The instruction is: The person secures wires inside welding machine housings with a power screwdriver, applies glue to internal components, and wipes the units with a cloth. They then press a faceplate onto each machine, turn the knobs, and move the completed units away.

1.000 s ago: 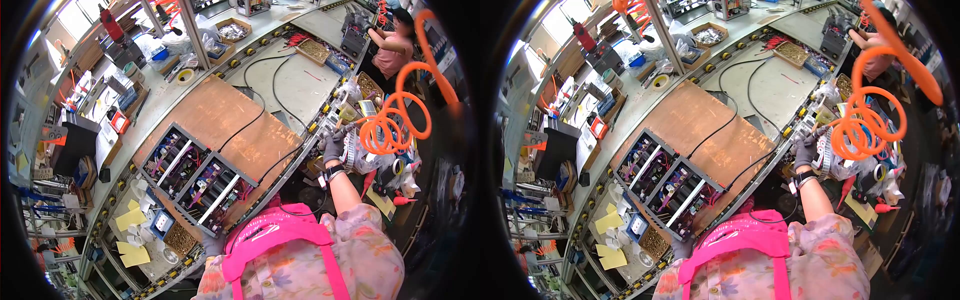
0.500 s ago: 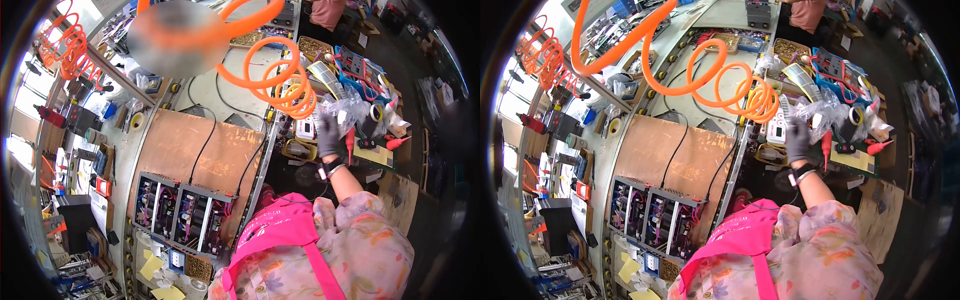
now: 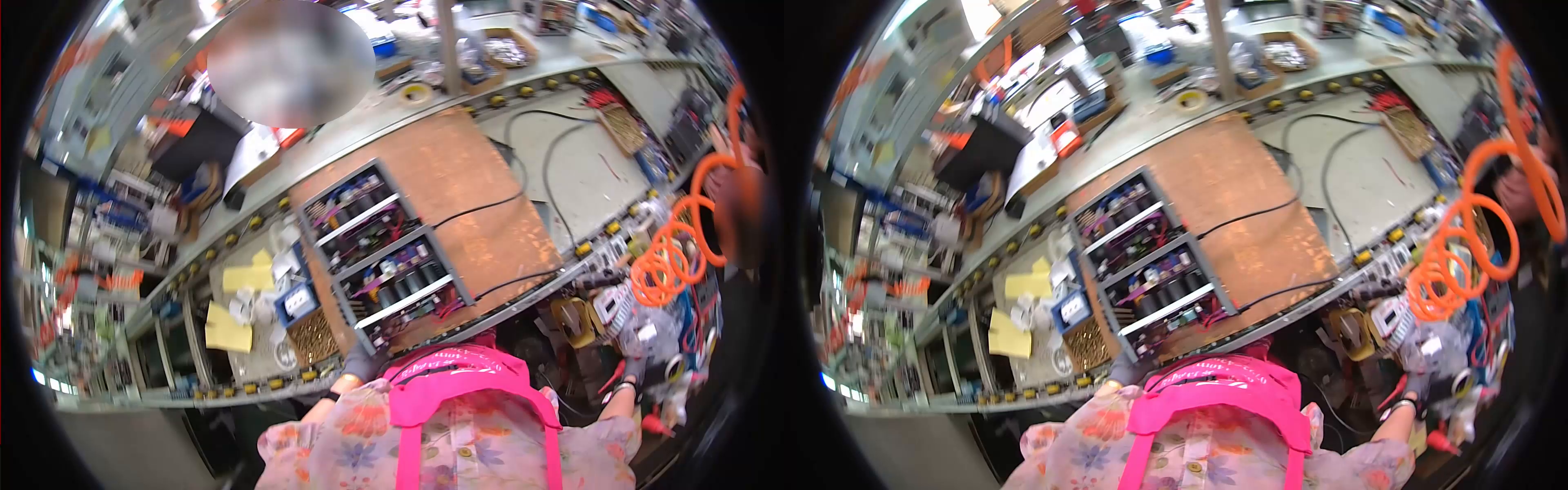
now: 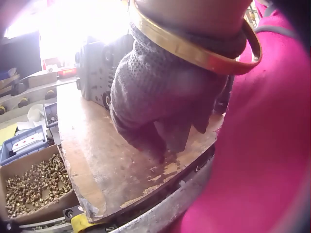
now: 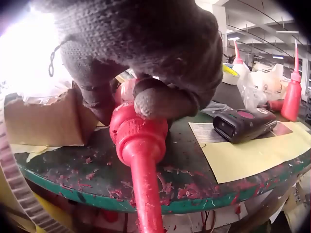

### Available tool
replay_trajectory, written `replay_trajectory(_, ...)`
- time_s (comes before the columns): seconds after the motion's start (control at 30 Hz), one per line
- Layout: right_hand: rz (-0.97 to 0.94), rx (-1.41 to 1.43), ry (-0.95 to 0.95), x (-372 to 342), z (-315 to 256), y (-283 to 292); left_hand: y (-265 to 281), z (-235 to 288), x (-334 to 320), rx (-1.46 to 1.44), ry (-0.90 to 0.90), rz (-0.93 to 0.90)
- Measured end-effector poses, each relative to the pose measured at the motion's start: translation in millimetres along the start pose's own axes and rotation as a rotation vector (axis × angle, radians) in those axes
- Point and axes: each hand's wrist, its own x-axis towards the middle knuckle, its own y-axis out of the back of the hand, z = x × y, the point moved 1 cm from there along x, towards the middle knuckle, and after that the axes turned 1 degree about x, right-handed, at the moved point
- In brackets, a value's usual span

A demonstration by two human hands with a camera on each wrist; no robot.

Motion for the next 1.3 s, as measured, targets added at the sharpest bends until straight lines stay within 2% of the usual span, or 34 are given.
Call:
replay_trajectory(0.03,-0.109,-0.039,-0.117,-2.6,-16.5,7.6,-8.4,-14.6,4.5,-0.018,-0.129,0.088)
replay_trajectory(0.1,0.032,-0.121,-0.021,5.7,4.6,-4.8,-4.1,-4.3,3.2,0.137,0.002,0.05)
replay_trajectory(0.2,0.044,0.179,-0.165,-12.2,19.6,4.6,-12.8,-17.6,5.9,0.026,-0.067,0.136)
replay_trajectory(0.3,0.05,0.255,0.061,-44.7,23.1,13.8,-4.7,4.7,-6.0,-0.091,-0.183,0.189)
replay_trajectory(0.37,-0.311,0.153,0.116,-87.9,-37.1,44.1,-6.3,3.7,-2.2,-0.004,-0.069,0.184)
replay_trajectory(0.4,-0.411,0.104,0.266,-103.9,-66.5,51.2,-8.8,2.8,-0.7,0.039,-0.015,0.181)
replay_trajectory(0.43,-0.511,0.052,0.414,-119.3,-99.2,57.9,-14.9,-5.5,4.0,0.032,-0.079,0.181)
replay_trajectory(0.5,-0.588,0.021,0.741,-147.7,-181.9,70.8,-28.2,-31.6,17.9,0.025,-0.213,0.183)
replay_trajectory(0.57,-0.458,-0.021,1.097,-174.9,-265.5,88.0,-28.5,-31.9,19.2,0.03,-0.213,0.191)
replay_trajectory(0.63,-0.445,0.261,1.254,-202.8,-345.1,114.7,-20.1,-23.4,17.4,0.082,-0.196,0.176)
replay_trajectory(0.7,-0.295,0.517,1.344,-210.3,-393.8,122.5,-14.7,-17.1,13.2,0.097,-0.181,0.156)
replay_trajectory(0.77,-0.413,1.069,1.172,-227.2,-446.8,115.1,-12.8,-17.6,14.2,0.073,-0.213,0.148)
replay_trajectory(0.83,-0.595,1.344,1.149,-230.4,-497.6,125.5,-20.6,-28.9,20.5,0.01,-0.285,0.155)
replay_trajectory(0.87,-0.757,1.568,1.057,-240.6,-524.1,130.3,-30.8,-40.5,27.6,-0.048,-0.303,0.151)
replay_trajectory(0.9,-0.926,1.785,0.943,-248.4,-548.3,132.6,-44.1,-54.9,37.0,-0.104,-0.319,0.149)
replay_trajectory(0.93,-1.171,1.83,0.959,-230.4,-565.2,121.7,-48.7,-61.4,43.1,-0.158,-0.336,0.147)
replay_trajectory(0.97,-1.422,1.859,0.968,-212.6,-581.3,104.5,-36.3,-43.9,33.1,-0.189,-0.379,0.18)
replay_trajectory(1.0,-1.384,1.869,0.741,-214.7,-599.0,91.1,-25.9,-31.0,21.1,-0.135,-0.333,0.205)
replay_trajectory(1.03,-1.2,1.675,0.786,-216.4,-618.8,76.2,-19.5,-24.4,15.6,-0.085,-0.286,0.229)
replay_trajectory(1.1,-0.234,1.202,1.153,-210.2,-648.3,12.9,-34.1,-39.2,22.7,-0.156,-0.287,0.221)
replay_trajectory(1.13,-0.428,1.212,1.05,-232.7,-652.3,19.9,-38.1,-44.3,28.4,-0.189,-0.293,0.221)
replay_trajectory(1.17,-0.62,1.208,0.951,-265.6,-658.4,26.6,-31.3,-36.8,25.0,-0.064,-0.286,0.242)
replay_trajectory(1.23,-0.61,1.184,1.176,-315.6,-675.0,16.8,-31.4,-34.9,23.6,-0.169,-0.33,0.281)
replay_trajectory(1.3,-0.445,1.087,1.485,-354.0,-690.9,1.3,-28.0,-29.3,24.9,-0.118,-0.266,0.221)
